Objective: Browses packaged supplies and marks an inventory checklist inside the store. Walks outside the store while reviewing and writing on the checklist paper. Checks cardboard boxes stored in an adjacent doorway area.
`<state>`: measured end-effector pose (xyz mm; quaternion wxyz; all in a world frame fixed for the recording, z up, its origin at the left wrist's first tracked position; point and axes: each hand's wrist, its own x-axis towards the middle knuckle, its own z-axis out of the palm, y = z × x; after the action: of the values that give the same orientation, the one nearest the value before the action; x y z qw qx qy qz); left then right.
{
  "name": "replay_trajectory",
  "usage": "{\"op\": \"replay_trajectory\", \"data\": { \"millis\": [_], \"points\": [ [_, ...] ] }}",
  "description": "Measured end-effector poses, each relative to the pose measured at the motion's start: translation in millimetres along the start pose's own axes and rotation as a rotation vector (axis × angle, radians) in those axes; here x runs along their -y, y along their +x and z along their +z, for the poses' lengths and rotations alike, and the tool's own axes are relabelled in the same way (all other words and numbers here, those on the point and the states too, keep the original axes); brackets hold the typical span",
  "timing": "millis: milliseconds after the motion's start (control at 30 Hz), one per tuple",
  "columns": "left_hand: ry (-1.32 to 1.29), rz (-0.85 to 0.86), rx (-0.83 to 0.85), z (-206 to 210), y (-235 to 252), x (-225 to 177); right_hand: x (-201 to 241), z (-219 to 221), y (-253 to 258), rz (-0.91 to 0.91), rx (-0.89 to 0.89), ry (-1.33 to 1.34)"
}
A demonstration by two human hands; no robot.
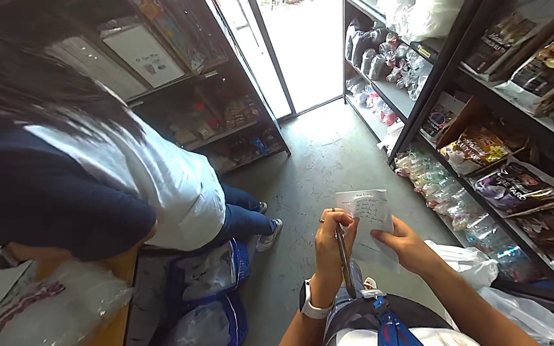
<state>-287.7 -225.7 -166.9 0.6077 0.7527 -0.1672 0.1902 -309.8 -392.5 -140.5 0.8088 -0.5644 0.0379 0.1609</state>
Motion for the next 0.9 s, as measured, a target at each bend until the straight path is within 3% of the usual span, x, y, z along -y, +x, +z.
{"op": "replay_trajectory", "data": {
  "millis": [200, 400, 700, 900],
  "points": [
    [-0.001, 0.075, 0.051, 2.2, 88.9, 36.9, 31.9, 7.8, 86.1, -0.022, -0.076, -0.042],
    [0.018, 0.039, 0.118, -7.8, 160.5, 63.5, 54.4, 14.0, 148.6, -0.015, -0.089, -0.068],
    [-0.377, -0.479, 0.111, -27.8, 217.3, 102.7, 74.5, 2.1, 226.7, 0.059, -0.134, 0.091],
    [-0.513, -0.535, 0.138, -18.2, 258.2, 134.8, 70.2, -42.8, 306.4, -0.250, -0.222, -0.406]
  ]
}}
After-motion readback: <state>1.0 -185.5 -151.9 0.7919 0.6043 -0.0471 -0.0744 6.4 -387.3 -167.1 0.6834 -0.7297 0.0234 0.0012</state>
